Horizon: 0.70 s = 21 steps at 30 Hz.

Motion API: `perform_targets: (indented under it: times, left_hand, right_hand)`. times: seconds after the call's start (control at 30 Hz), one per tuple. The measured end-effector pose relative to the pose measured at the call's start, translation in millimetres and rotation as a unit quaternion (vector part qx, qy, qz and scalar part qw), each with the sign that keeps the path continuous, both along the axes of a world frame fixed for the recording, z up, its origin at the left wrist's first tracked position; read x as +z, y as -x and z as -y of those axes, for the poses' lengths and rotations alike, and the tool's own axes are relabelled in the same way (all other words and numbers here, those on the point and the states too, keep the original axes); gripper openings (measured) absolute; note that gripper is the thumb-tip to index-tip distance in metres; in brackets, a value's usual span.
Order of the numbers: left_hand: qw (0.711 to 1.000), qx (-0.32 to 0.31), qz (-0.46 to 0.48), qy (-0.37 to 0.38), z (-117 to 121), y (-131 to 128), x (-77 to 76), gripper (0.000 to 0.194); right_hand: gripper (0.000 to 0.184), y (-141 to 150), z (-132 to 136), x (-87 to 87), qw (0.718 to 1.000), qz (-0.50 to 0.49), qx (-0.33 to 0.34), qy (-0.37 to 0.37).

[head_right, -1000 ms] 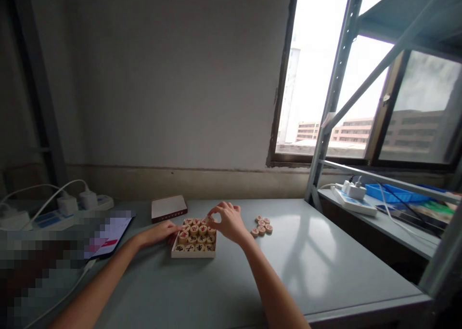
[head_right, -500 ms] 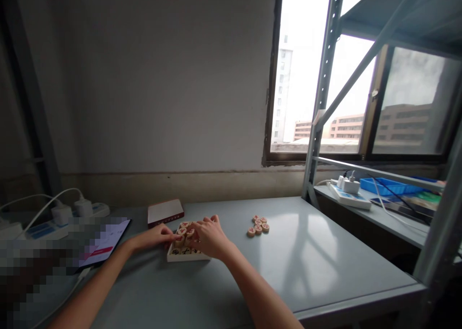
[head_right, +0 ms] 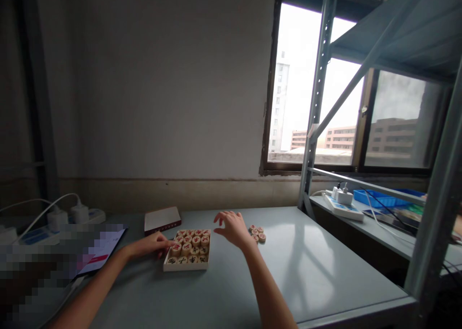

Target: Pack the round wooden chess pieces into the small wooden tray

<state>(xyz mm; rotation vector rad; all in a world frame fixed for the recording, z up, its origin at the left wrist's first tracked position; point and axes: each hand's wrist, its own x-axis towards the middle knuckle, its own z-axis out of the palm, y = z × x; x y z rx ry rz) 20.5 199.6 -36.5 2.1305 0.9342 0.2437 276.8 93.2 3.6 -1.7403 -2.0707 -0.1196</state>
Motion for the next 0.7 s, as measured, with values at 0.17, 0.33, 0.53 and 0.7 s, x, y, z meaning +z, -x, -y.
perform_targets:
  times: [0.17, 0.33, 0.53, 0.7]
  left_hand:
    - [0.997, -0.051, -0.062, -0.001, 0, 10, 5.7, 0.055]
    - [0.989, -0.117, -0.046, 0.077, 7, 8, 12.5, 0.052]
    - [0.989, -0.102, -0.027, 0.103, 10, 0, 9.8, 0.039]
    - [0.995, -0.062, -0.027, 0.078, 8, -4, 2.0, 0.027]
  right_hand:
    - [0.031, -56, 14, -29.0, 0.994, 0.011, -0.053, 0.095]
    - [0.017, -59, 23, -47.0, 0.997, -0.054, -0.042, 0.048]
    - [0.014, -60, 30, -40.1, 0.996, -0.088, -0.01, 0.014]
    - [0.017, -80, 44, -36.4, 0.998, -0.062, -0.024, -0.024]
